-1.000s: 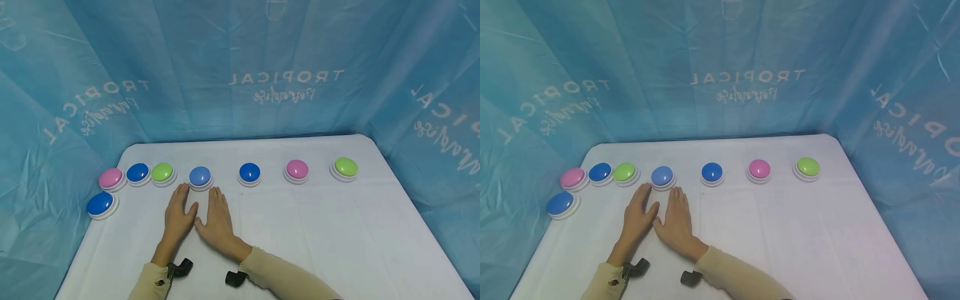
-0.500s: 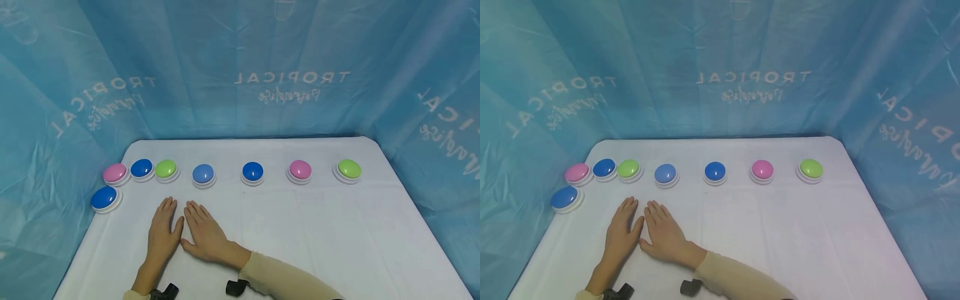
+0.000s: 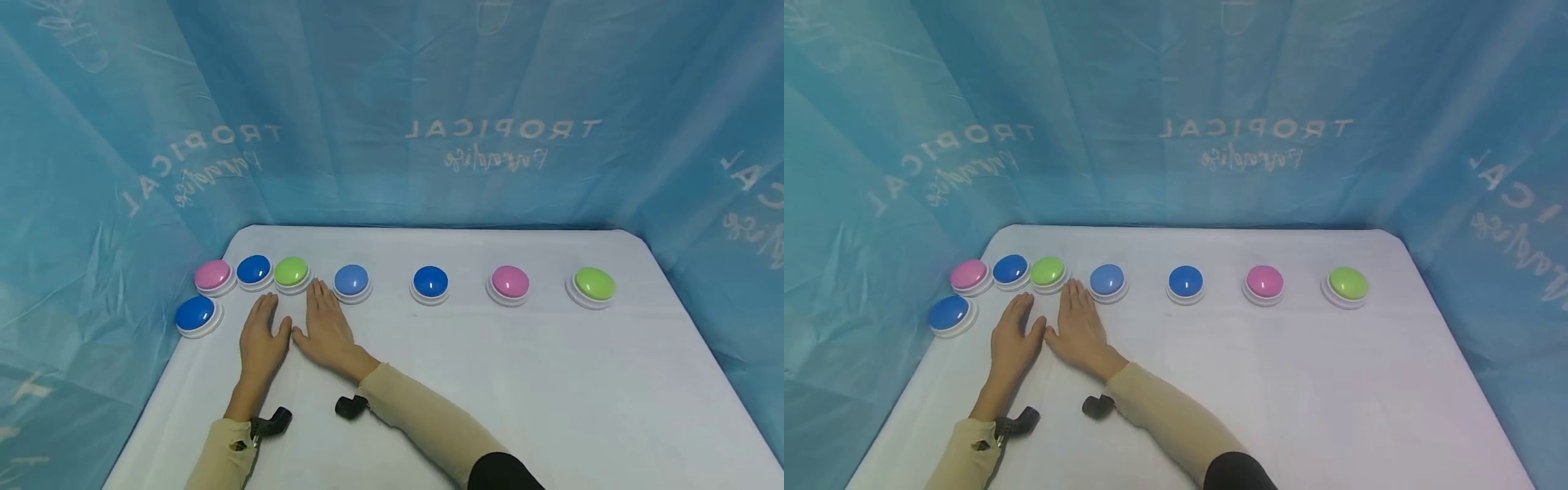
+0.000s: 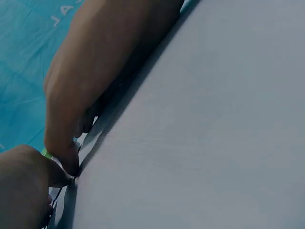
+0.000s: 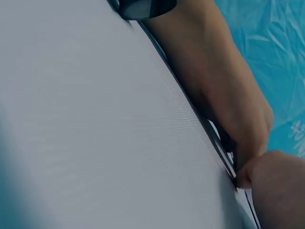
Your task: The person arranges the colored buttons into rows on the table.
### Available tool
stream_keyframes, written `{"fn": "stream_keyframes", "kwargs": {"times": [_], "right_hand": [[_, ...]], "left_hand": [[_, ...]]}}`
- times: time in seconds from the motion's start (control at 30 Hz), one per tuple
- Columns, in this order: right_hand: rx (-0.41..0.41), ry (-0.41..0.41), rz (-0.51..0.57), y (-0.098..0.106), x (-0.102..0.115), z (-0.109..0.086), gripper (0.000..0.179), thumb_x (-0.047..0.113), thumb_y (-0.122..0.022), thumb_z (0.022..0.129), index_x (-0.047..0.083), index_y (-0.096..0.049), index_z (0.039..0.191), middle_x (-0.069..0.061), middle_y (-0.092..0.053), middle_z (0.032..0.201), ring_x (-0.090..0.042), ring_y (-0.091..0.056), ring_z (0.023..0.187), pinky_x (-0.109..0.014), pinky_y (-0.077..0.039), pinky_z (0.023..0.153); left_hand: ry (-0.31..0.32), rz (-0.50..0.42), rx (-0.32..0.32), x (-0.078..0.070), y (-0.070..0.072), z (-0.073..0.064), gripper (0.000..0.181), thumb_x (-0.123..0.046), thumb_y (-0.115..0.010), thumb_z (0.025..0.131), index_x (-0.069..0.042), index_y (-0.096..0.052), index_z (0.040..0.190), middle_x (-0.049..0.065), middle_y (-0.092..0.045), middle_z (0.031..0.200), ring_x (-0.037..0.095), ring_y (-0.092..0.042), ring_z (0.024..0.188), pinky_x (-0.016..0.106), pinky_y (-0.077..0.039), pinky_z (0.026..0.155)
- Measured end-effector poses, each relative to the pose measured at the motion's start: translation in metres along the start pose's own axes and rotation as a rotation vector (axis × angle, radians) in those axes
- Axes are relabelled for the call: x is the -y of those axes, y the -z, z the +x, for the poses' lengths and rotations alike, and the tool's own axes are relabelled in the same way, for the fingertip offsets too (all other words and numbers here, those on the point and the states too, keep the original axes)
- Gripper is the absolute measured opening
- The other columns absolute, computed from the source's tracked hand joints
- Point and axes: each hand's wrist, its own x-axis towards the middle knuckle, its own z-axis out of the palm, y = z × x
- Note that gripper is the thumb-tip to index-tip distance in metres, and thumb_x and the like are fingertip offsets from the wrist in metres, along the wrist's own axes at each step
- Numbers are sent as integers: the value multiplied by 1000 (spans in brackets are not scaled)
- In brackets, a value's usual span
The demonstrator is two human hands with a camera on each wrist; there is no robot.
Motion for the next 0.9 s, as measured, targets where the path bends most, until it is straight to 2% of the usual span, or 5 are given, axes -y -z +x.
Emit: {"fn": "stream_keyframes", "kwargs": {"times": [0.27,0.43,0.63,0.8,0.9], "right_hand": [[-69,-115,127,-1,3,24,94,35,-61,100,-7,-9,165,-25,-15,175,-32,-17,164,-38,-18,134],[-88,-149,187,4,-6,35,97,32,-65,96,-6,-9,166,-23,-21,174,-31,-23,162,-36,-20,133],[-120,-112,202,4,-15,40,99,29,-70,90,-7,-16,164,-22,-35,168,-30,-35,158,-35,-25,132],[-96,-53,171,0,-14,31,100,33,-72,89,-7,-18,164,-21,-33,169,-29,-33,159,-34,-24,132],[-71,-34,159,0,-12,23,102,37,-72,89,-5,-17,165,-19,-31,171,-27,-32,160,-32,-22,132]], "left_hand": [[51,-78,-21,-5,-8,20,58,-8,-64,99,5,-49,153,28,-46,159,43,-39,152,59,-29,127],[50,-86,32,-13,-13,22,60,-5,-59,99,4,-44,157,28,-42,162,45,-35,154,61,-26,127],[7,-82,79,-17,-14,21,64,2,-52,99,3,-36,161,25,-36,167,43,-30,157,60,-22,129],[28,-95,64,-17,-9,13,65,3,-55,95,5,-40,159,29,-37,165,47,-32,155,64,-26,126],[35,-112,24,-17,-6,7,65,3,-59,92,6,-44,156,31,-41,162,49,-37,152,65,-29,124]]}}
